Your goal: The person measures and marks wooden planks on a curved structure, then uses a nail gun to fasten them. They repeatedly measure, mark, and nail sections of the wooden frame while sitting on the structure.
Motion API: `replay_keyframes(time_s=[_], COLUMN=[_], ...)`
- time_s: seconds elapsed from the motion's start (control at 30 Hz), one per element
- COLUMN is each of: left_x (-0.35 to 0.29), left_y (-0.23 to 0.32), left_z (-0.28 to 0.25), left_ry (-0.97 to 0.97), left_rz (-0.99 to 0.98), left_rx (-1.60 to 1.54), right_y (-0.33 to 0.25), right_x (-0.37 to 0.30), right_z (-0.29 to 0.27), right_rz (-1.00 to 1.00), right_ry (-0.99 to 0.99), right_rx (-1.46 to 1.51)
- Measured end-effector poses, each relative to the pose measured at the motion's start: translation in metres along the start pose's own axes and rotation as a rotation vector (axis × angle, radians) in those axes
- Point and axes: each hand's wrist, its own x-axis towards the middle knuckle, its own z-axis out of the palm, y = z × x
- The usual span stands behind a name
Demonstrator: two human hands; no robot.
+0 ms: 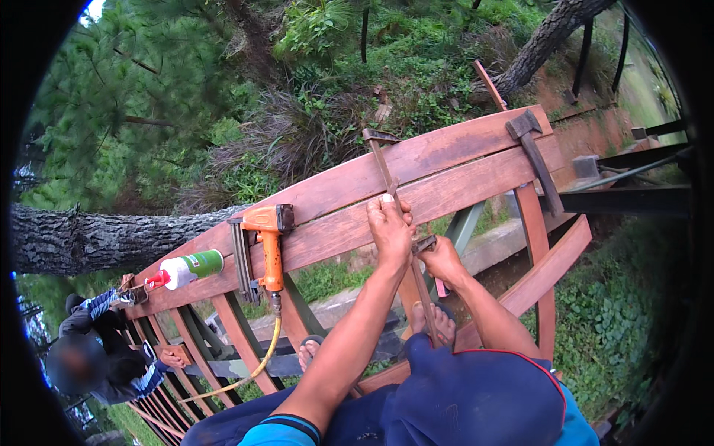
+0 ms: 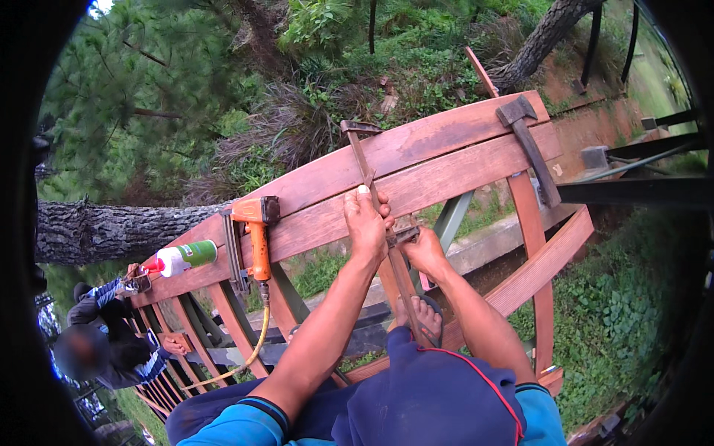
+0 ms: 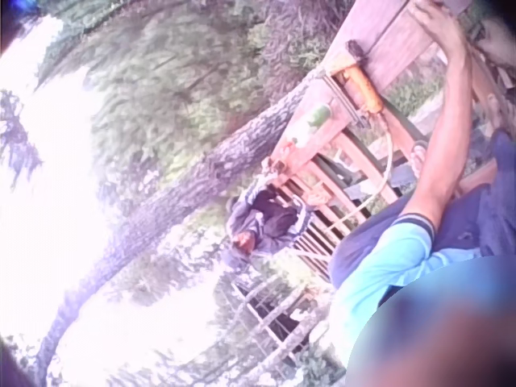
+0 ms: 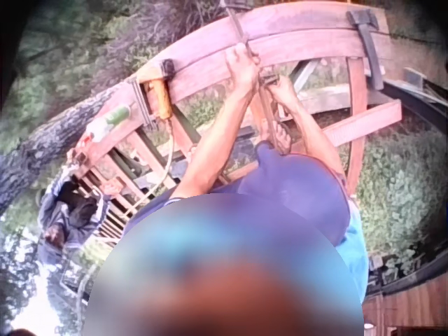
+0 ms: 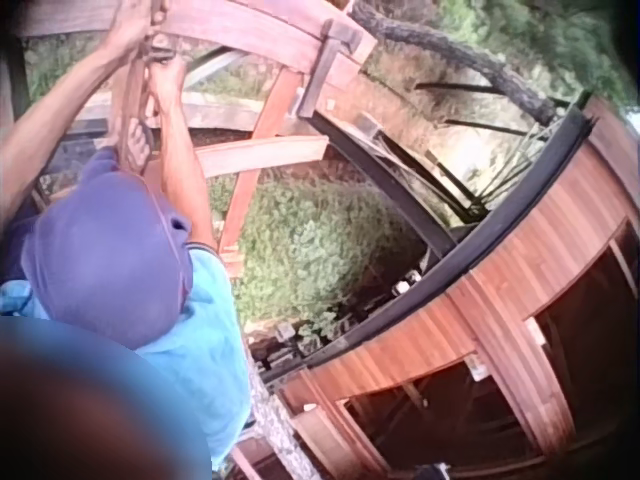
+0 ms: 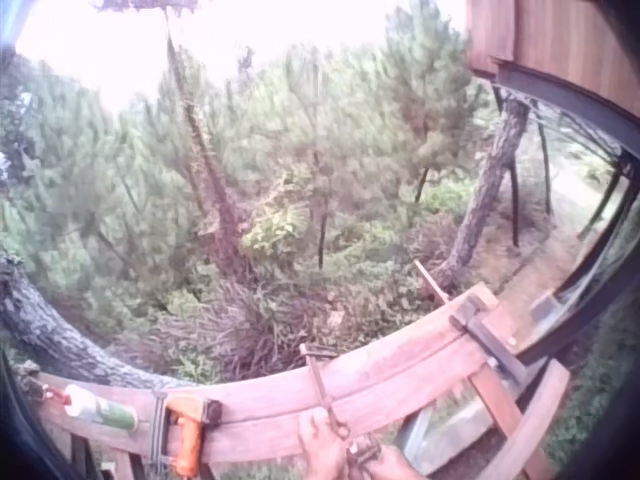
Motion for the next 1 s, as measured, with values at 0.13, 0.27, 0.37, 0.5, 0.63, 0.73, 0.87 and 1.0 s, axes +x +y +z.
replay_keyframes(time_s=[0.13, 0.27, 0.37, 0.5, 0.63, 0.73, 0.87, 1.0], left_x=[0.013, 0.043, 0.064, 0.077, 0.079, 0.081, 0.082, 0.083], left_y=[0.022, 0.077, 0.094, 0.091, 0.083, 0.08, 0.078, 0.076], left_z=[-0.021, -0.073, -0.085, -0.079, -0.075, -0.075, -0.075, -0.075], left_ry=[-0.001, -0.169, -0.357, -0.412, -0.461, -0.485, -0.513, -0.542], left_rz=[0.064, 0.449, 0.791, 0.76, 0.788, 0.803, 0.848, 0.815], left_rx=[0.13, 0.909, 1.178, 1.162, 1.163, 1.188, 1.166, 1.155], right_y=[0.012, 0.02, 0.021, 0.016, 0.01, 0.006, 0.001, -0.001], right_x=[0.002, 0.005, 0.006, 0.002, -0.001, -0.003, -0.006, -0.006], right_z=[0.003, 0.004, 0.004, 0.006, 0.005, 0.004, 0.004, 0.004], right_rz=[-0.142, -0.183, -0.197, -0.184, -0.181, -0.222, -0.194, -0.193], right_ry=[0.091, 0.13, 0.145, 0.146, 0.141, 0.159, 0.146, 0.15], right_rx=[-0.102, -0.119, -0.139, -0.096, -0.122, -0.165, -0.136, -0.132])
